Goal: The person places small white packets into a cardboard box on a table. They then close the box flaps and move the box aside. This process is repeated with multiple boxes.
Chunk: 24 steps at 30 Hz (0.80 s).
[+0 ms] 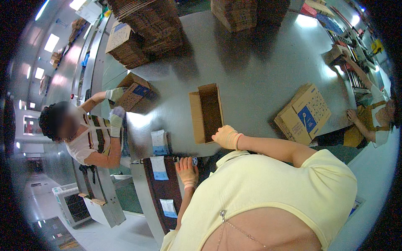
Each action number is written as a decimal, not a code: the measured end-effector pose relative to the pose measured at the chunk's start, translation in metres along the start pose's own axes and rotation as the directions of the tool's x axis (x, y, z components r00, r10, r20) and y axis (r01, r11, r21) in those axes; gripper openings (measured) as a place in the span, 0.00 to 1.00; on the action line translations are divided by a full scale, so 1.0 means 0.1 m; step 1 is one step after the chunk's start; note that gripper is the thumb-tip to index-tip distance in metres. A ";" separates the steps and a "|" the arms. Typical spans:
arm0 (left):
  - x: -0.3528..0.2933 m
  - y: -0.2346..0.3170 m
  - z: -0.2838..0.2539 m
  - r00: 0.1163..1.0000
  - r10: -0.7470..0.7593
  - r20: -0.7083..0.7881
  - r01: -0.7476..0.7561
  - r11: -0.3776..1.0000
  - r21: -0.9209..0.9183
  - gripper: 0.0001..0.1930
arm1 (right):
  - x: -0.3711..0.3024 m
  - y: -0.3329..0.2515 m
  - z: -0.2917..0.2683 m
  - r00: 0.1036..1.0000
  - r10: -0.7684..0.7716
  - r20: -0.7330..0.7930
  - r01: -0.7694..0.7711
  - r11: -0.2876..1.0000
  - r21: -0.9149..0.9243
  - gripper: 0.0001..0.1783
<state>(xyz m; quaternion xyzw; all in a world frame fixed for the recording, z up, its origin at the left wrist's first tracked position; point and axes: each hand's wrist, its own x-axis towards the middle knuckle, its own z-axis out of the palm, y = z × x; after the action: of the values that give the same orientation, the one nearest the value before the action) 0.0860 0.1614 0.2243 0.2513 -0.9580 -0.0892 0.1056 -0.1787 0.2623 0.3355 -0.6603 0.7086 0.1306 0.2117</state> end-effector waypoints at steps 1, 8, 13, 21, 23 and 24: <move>0.01 0.01 0.00 1.000 0.001 -0.003 -0.001 1.000 0.005 0.28 | 0.00 0.00 0.00 1.000 0.002 -0.003 -0.002 1.000 -0.001 0.09; -0.02 -0.04 0.05 1.000 0.000 -0.014 0.000 1.000 0.013 0.27 | 0.04 0.01 0.07 1.000 -0.014 -0.021 0.014 1.000 0.010 0.10; 0.00 -0.03 0.02 1.000 0.000 0.000 0.000 1.000 0.014 0.28 | 0.05 0.02 0.05 1.000 -0.007 -0.006 0.007 0.999 0.032 0.10; 0.01 -0.02 0.01 1.000 -0.004 0.004 0.004 1.000 0.015 0.28 | 0.04 0.02 0.05 1.000 0.004 -0.020 -0.003 0.999 0.039 0.10; 0.00 -0.02 0.02 1.000 -0.005 0.005 0.005 1.000 0.024 0.28 | 0.04 0.02 0.03 1.000 -0.008 -0.023 0.009 0.999 0.036 0.09; 0.00 -0.01 0.02 1.000 -0.005 0.003 0.005 1.000 0.024 0.28 | 0.04 0.02 0.02 1.000 -0.014 -0.024 0.015 0.999 0.034 0.09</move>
<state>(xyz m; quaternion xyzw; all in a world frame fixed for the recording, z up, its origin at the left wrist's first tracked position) 0.0859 0.1606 0.2227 0.2548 -0.9585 -0.0783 0.1009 -0.1803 0.2603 0.3315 -0.6631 0.7085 0.1090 0.2154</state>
